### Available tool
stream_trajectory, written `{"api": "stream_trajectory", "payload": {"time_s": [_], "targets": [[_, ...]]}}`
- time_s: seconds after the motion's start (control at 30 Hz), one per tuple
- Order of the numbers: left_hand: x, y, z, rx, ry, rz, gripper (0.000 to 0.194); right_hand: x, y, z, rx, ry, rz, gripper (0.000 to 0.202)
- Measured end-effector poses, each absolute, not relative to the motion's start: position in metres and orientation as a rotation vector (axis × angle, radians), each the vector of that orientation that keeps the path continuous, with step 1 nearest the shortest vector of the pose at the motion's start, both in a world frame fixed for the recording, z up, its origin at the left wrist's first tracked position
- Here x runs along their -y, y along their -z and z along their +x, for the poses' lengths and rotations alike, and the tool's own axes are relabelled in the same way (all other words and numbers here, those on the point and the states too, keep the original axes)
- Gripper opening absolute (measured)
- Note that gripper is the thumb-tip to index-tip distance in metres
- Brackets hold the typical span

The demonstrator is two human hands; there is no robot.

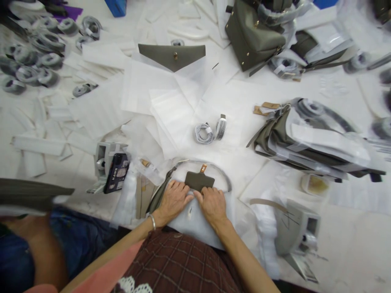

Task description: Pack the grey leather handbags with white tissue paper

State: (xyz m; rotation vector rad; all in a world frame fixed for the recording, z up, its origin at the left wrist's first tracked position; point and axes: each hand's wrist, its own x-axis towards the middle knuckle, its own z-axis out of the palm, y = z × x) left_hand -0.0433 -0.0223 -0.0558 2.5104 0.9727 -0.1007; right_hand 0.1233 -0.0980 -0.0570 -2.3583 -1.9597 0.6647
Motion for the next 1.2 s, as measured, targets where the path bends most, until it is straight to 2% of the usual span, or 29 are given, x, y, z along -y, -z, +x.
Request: {"api": "stream_trajectory", "payload": {"time_s": [0.2, 0.43, 0.5, 0.57, 0.63, 0.73, 0.8, 0.9, 0.93, 1.1, 1.2], "targets": [[0.02, 0.045, -0.052, -0.929, 0.055, 2.503, 0.025, 0.103, 0.048, 0.123, 2.047, -0.79, -2.295, 0.043], [0.024, 0.056, -0.043, -0.937, 0.101, 2.47, 0.03, 0.117, 0.061, 0.121, 2.015, -0.651, -2.359, 0.035], [0.014, 0.049, -0.04, -0.947, 0.069, 2.417, 0.031, 0.118, 0.068, 0.121, 2.012, -0.602, -2.369, 0.036], [-0.013, 0.032, -0.043, -0.947, 0.015, 2.375, 0.041, 0.119, 0.074, 0.12, 2.019, -0.554, -2.36, 0.037], [-0.053, 0.008, -0.051, -0.902, -0.057, 2.331, 0.045, 0.12, 0.078, 0.119, 2.025, -0.495, -2.357, 0.036], [-0.1, -0.023, -0.062, -0.768, -0.248, 2.072, 0.029, 0.121, 0.078, 0.118, 2.049, -0.404, -2.317, 0.034], [-0.094, -0.029, -0.063, -0.795, -0.466, 1.791, 0.037, 0.121, 0.076, 0.118, 2.062, -0.352, -2.279, 0.032], [-0.03, -0.014, -0.062, -0.941, -0.697, 1.557, 0.038, 0.121, 0.071, 0.117, 2.043, -0.295, -2.272, 0.028], [-0.003, -0.004, -0.063, -0.933, -0.655, 1.61, 0.035, 0.122, 0.07, 0.116, 2.032, -0.291, -2.277, 0.028], [0.07, 0.044, -0.077, -0.687, 0.056, 2.38, 0.081, 0.12, 0.071, 0.124, 1.797, -0.384, -2.228, 0.021], [0.072, 0.06, -0.083, -0.684, 0.067, 2.545, 0.086, 0.104, 0.077, 0.137, 1.435, -0.521, -2.221, 0.029]]}}
